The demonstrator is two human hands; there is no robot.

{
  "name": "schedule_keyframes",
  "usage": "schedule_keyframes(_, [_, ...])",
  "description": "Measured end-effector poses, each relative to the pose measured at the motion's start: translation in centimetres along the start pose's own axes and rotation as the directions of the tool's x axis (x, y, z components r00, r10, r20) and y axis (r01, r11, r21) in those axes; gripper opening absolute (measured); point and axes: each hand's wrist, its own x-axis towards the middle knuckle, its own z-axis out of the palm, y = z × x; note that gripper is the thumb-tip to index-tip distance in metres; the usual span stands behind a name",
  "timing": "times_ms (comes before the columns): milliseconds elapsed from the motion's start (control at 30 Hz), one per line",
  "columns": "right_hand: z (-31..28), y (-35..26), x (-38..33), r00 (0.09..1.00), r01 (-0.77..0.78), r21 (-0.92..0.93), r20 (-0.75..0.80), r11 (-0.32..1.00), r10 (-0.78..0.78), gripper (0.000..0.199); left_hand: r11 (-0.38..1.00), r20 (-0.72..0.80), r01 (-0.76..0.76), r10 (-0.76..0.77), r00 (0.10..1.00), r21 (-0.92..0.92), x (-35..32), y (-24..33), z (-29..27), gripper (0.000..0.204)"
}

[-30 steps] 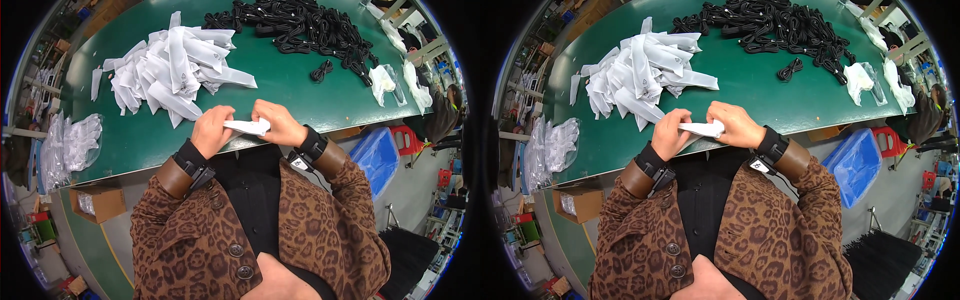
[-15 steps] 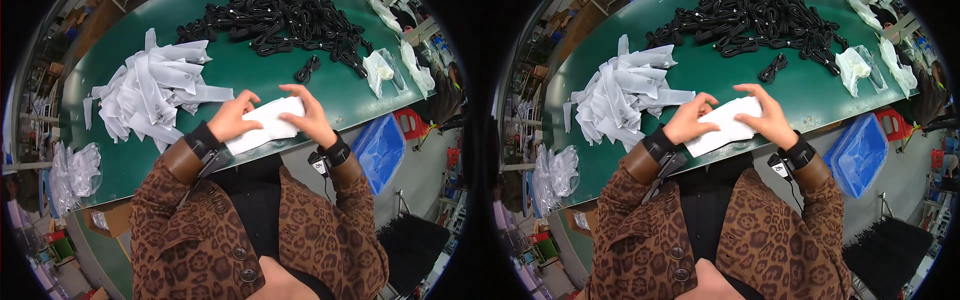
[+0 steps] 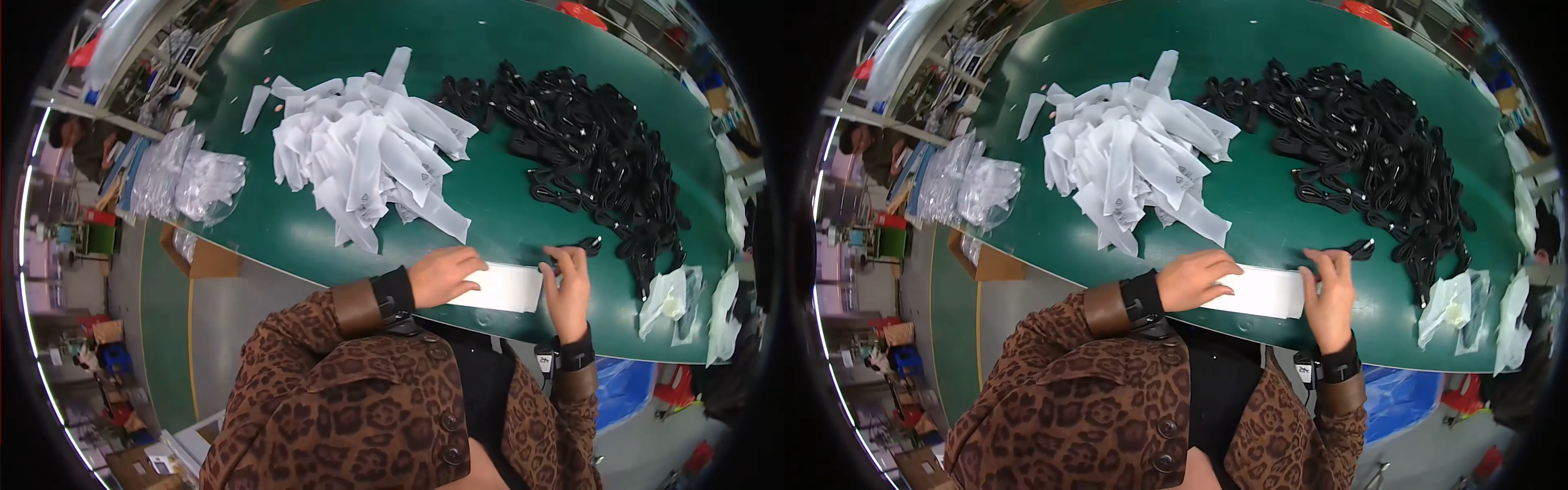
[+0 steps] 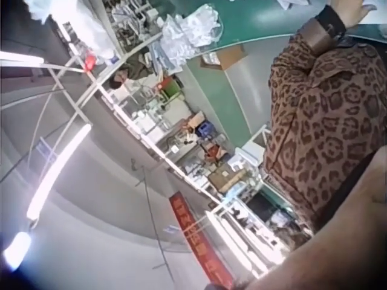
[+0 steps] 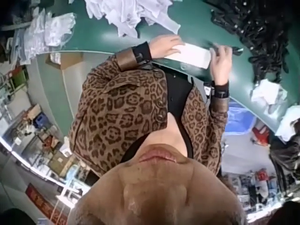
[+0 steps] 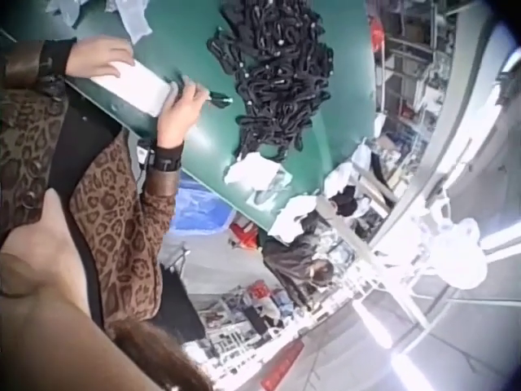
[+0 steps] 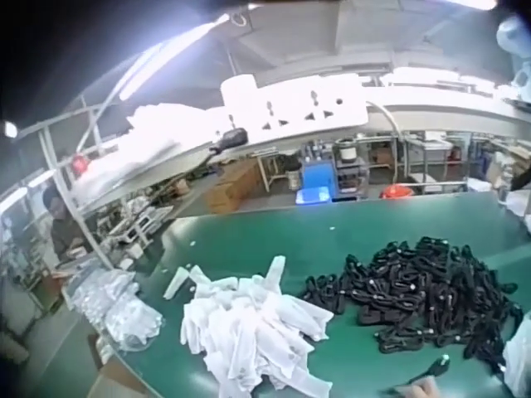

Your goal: The person puts cables into small white bags by hand, then places the bagged cables into a larger clear bag and passes it to another person. The person then pulls a new clear bag from a stack and continues bagging the small white bags.

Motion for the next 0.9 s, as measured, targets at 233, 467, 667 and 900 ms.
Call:
schedule_keyframes(233, [6.6, -10.2, 7.9, 0.784, 0.562, 0.220, 0.164, 0.797, -0.598, 0.036, 0.936, -0.122, 0.349, -0.351, 0.929, -0.031, -5.8, -0.9, -6.2, 0.022])
schedule_keyframes(467, [19.4, -21.2, 11.2, 0.310, 0.917, 0.101, 0.431, 0.387, -0.847, 0.037, 0.927, -0.260, 0.368, -0.372, 0.891, -0.065, -13.9, -5.6, -12.8, 0.020])
schedule_keyframes(667, [23.3, -21.2, 12.5, 0.456, 0.830, -0.166, 0.753, 0.533, -0.475, 0.020, 0.937, -0.229, 0.328, -0.349, 0.909, -0.124, -23.9, -9.7, -21.1, 0.018])
schedule_keyframes(900, [25.3, -28.0, 10.3, 0.856, 0.399, -0.098, 0.395, 0.911, -0.333, 0.026, 0.868, -0.233, 0.377, -0.459, 0.857, -0.323, -31.8, -14.5, -26.7, 0.024])
